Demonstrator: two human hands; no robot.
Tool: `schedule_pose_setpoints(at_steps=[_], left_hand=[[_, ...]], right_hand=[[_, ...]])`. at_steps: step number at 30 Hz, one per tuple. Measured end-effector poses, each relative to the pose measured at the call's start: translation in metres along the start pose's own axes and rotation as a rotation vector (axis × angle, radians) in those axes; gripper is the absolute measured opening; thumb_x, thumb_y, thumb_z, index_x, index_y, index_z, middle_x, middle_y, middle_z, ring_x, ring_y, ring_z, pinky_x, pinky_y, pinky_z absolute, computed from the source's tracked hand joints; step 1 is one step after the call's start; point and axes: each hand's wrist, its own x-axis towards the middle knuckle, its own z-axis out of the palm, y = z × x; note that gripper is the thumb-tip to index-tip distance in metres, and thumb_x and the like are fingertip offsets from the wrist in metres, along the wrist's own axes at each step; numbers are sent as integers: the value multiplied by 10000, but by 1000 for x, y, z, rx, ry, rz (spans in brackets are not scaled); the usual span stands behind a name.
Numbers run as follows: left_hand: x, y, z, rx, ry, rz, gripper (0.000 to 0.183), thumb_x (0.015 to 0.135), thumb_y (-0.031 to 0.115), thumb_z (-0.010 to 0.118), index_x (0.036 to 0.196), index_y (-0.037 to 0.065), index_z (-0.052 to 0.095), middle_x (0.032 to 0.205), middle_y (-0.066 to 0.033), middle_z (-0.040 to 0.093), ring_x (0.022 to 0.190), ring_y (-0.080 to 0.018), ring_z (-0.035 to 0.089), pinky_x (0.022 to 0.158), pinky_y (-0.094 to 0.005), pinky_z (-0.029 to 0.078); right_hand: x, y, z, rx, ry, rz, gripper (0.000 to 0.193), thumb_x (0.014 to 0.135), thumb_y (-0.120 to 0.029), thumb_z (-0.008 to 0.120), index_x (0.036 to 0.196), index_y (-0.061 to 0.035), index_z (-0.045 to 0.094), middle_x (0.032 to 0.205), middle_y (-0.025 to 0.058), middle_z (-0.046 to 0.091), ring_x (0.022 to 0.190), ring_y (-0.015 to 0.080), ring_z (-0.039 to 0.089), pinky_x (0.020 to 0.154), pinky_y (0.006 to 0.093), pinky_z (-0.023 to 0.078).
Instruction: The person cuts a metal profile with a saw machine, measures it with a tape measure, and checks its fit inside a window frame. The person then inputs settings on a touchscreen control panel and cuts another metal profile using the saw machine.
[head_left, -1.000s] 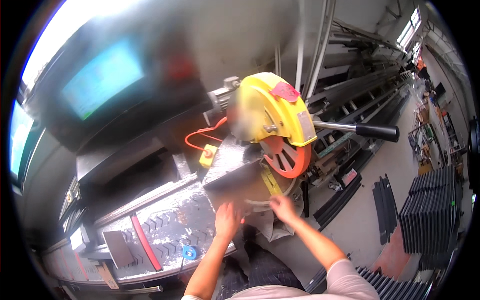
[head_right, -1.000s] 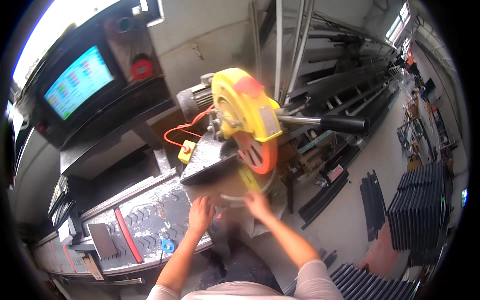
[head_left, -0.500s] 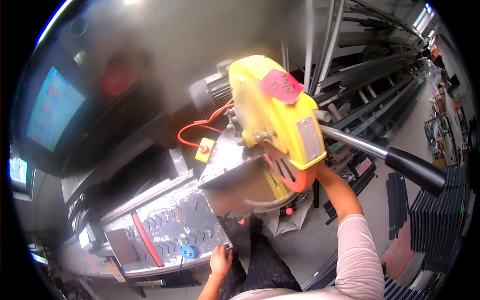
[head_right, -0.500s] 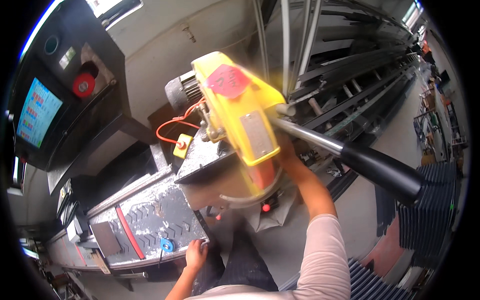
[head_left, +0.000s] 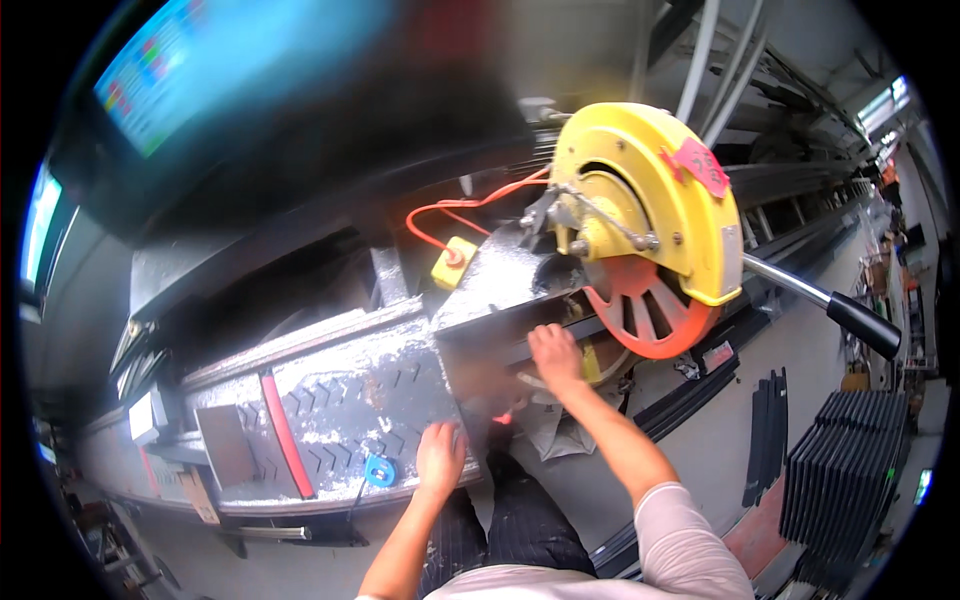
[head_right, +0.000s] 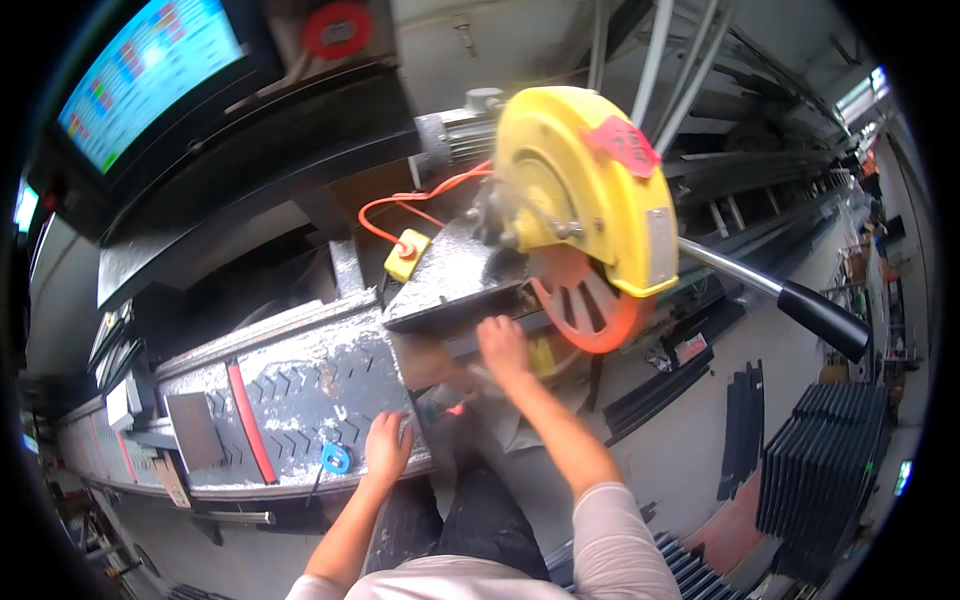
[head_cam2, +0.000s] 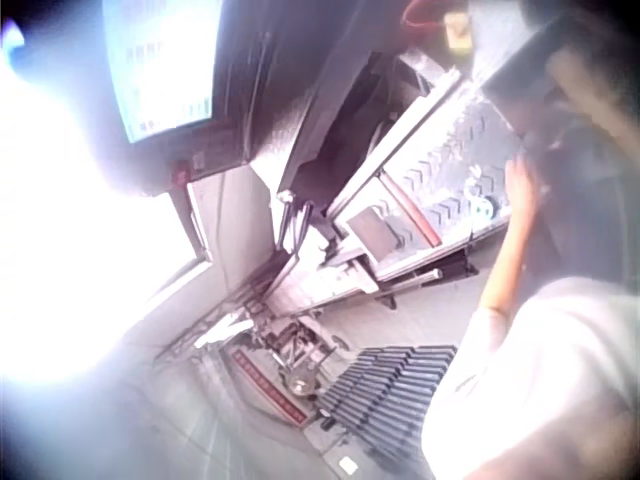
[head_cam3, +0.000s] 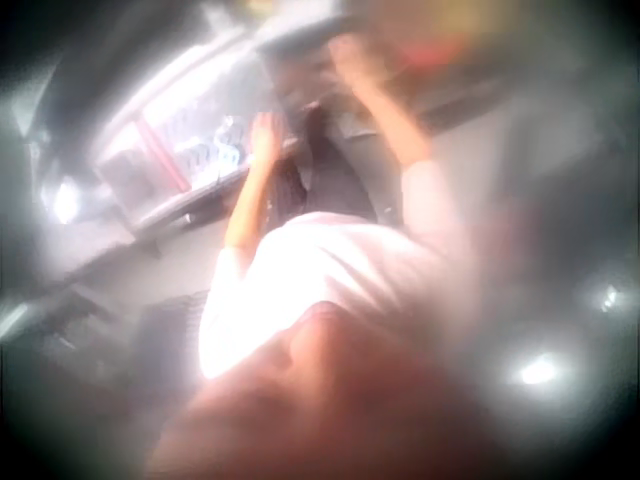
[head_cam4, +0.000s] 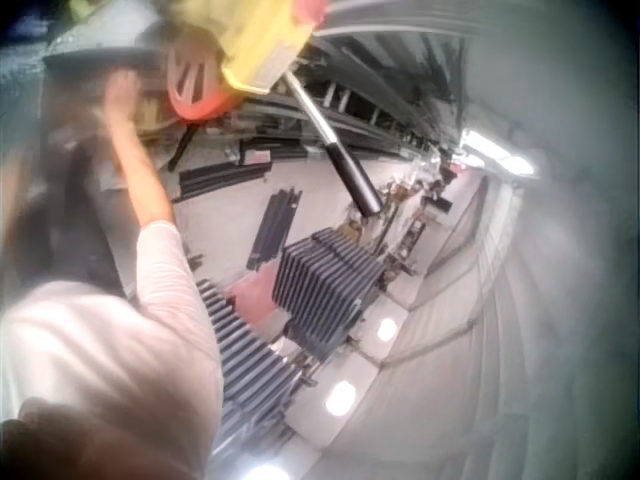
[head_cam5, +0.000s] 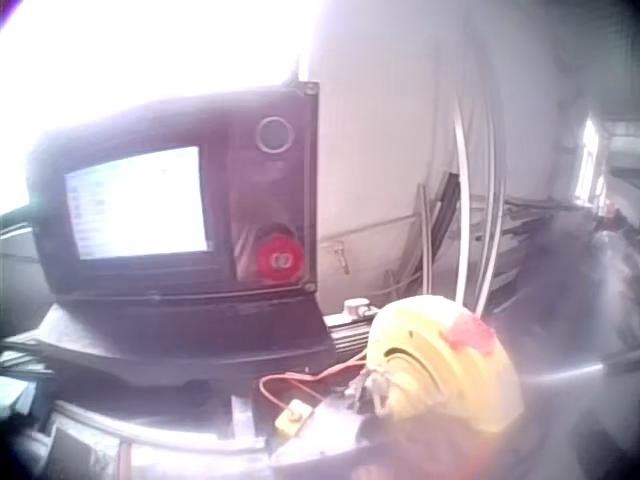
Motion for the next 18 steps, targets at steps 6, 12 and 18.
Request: schedule_pose_setpoints(at_steps=[6,12,18], left_hand=[[60,-20,16,276,111,105,513,759,146,674,1234,2,545,1270,-158,554,1235,-320,498,1054,-449,378],[79,-80,0,410,23,104,451,751,209,658,1151,24,558,1141,-144,583,1149,-304,534,1005,-433,413],[67,-177,-74,513,25,44,311,707,139,690,978,44,571,934,-114,585,939,-296,583,843,-396,489]], right_hand=[[4,-122,-23,498,15,59,470,679,-123,762,1132,-91,638,1090,84,602,1067,293,556,884,397,479],[-73,-82,11,984,-24,768,332,840,-172,713,1113,5,648,966,146,688,795,210,677,699,346,545],[-42,-41,31,1586,-66,1151,262,959,-270,616,1037,-37,527,814,105,647,641,156,626,505,282,520]])
